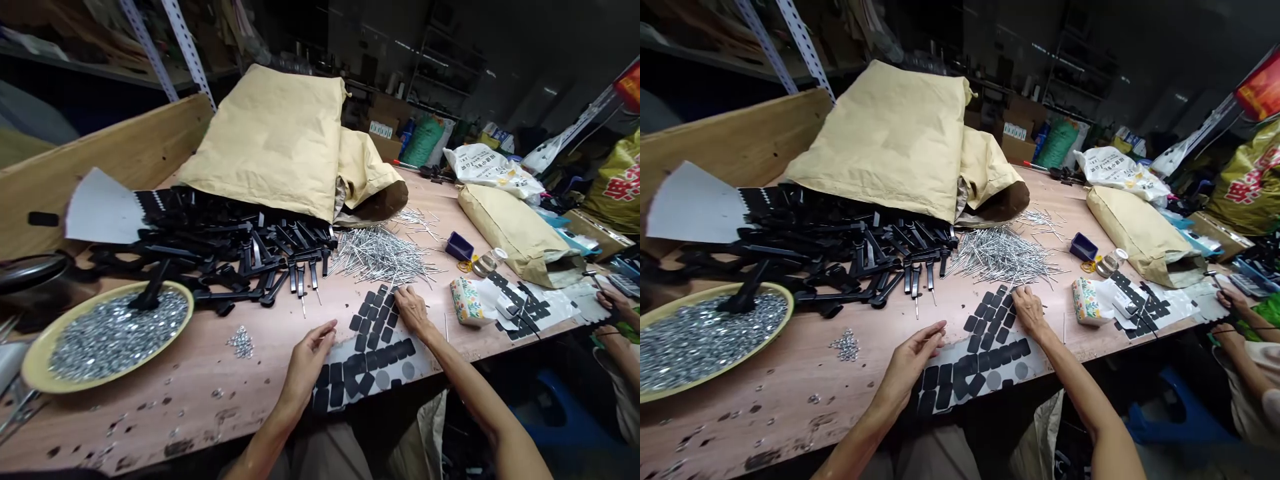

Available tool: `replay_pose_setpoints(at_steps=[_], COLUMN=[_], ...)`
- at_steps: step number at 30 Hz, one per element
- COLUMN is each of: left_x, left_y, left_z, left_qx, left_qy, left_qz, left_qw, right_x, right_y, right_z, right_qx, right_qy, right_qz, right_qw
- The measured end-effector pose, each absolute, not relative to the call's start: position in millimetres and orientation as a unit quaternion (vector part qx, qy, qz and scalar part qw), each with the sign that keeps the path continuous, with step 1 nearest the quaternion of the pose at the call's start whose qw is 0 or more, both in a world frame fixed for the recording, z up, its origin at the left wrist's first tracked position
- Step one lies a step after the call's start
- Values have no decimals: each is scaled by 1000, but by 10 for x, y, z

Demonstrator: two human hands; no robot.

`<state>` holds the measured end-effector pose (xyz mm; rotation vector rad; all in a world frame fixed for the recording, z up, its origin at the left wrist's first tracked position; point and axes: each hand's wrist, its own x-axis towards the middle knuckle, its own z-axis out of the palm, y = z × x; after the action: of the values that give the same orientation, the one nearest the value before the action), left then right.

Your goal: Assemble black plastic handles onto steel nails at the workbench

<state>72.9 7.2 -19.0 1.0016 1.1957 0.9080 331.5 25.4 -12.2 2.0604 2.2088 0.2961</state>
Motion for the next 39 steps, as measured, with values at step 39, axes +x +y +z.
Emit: replay_pose_setpoints(at_steps=[39], left_x=[809], left_y=[829], left_z=[266], left_qx=[276], left_qy=[486], left_qz=[443], left_qw=[701], right_x=[3363], right_y=[260], right_z=[-257], right_qx=[599], right_qy=[799], right_qz=[35], right_qw=[-32])
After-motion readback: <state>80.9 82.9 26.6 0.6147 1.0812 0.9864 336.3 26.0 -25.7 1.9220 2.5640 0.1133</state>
